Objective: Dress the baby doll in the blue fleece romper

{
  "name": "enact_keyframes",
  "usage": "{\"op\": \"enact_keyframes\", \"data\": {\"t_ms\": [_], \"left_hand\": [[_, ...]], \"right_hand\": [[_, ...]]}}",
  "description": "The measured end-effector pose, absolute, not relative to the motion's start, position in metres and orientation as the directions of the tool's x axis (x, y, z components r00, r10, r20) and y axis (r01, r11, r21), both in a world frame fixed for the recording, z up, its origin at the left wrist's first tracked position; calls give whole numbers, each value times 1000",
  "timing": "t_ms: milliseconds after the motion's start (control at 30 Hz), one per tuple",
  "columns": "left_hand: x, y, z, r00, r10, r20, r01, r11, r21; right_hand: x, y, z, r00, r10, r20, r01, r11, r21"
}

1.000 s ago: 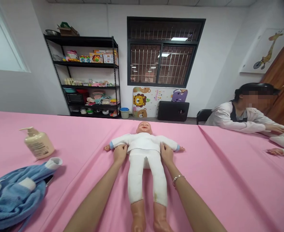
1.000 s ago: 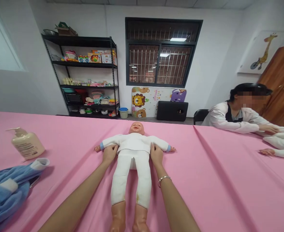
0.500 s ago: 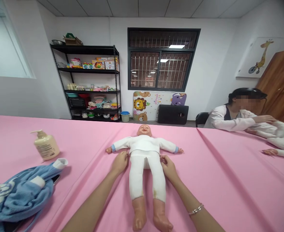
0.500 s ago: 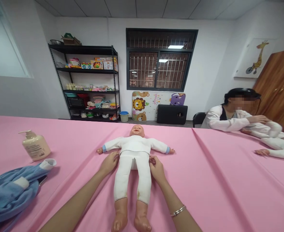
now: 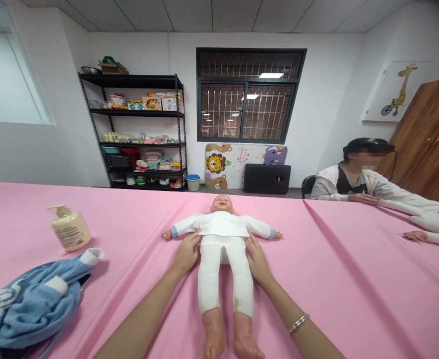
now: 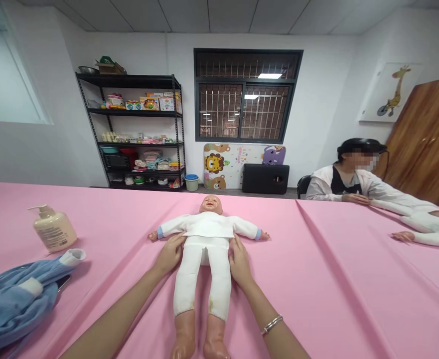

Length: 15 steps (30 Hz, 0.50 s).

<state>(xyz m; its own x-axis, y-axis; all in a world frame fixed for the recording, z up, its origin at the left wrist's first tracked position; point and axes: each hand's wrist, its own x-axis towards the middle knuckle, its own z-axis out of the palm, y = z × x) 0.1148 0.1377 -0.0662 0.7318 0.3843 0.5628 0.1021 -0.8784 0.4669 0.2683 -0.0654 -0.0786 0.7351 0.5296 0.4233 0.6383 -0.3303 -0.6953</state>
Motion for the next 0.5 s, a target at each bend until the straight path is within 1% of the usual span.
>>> {"op": "enact_keyframes", "data": {"t_ms": [100,167,267,333,400,500], "left_hand": [[113,134,-63,612,468,638,96,-844,527],[112,132,-62,570,513,642,84,-814,575],[111,133,-62,658,517,547,88,-774,627],[111,135,-63,716,505,482,105,-761,640],[112,137,-64,731,503,462,112,-756,645],[112,138,-64,722,496,482,97,-763,639]], "right_hand": [[267,-65,-79,773,471,425,598,-317,-736],[265,-66,-78,779,466,419,582,-292,-759],[266,-69,-77,776,499,387,555,-247,-795],[267,-71,-77,780,508,365,528,-223,-819],[268,-71,-77,793,495,354,502,-202,-841],[268,-70,-76,810,475,346,471,-174,-865]]}}
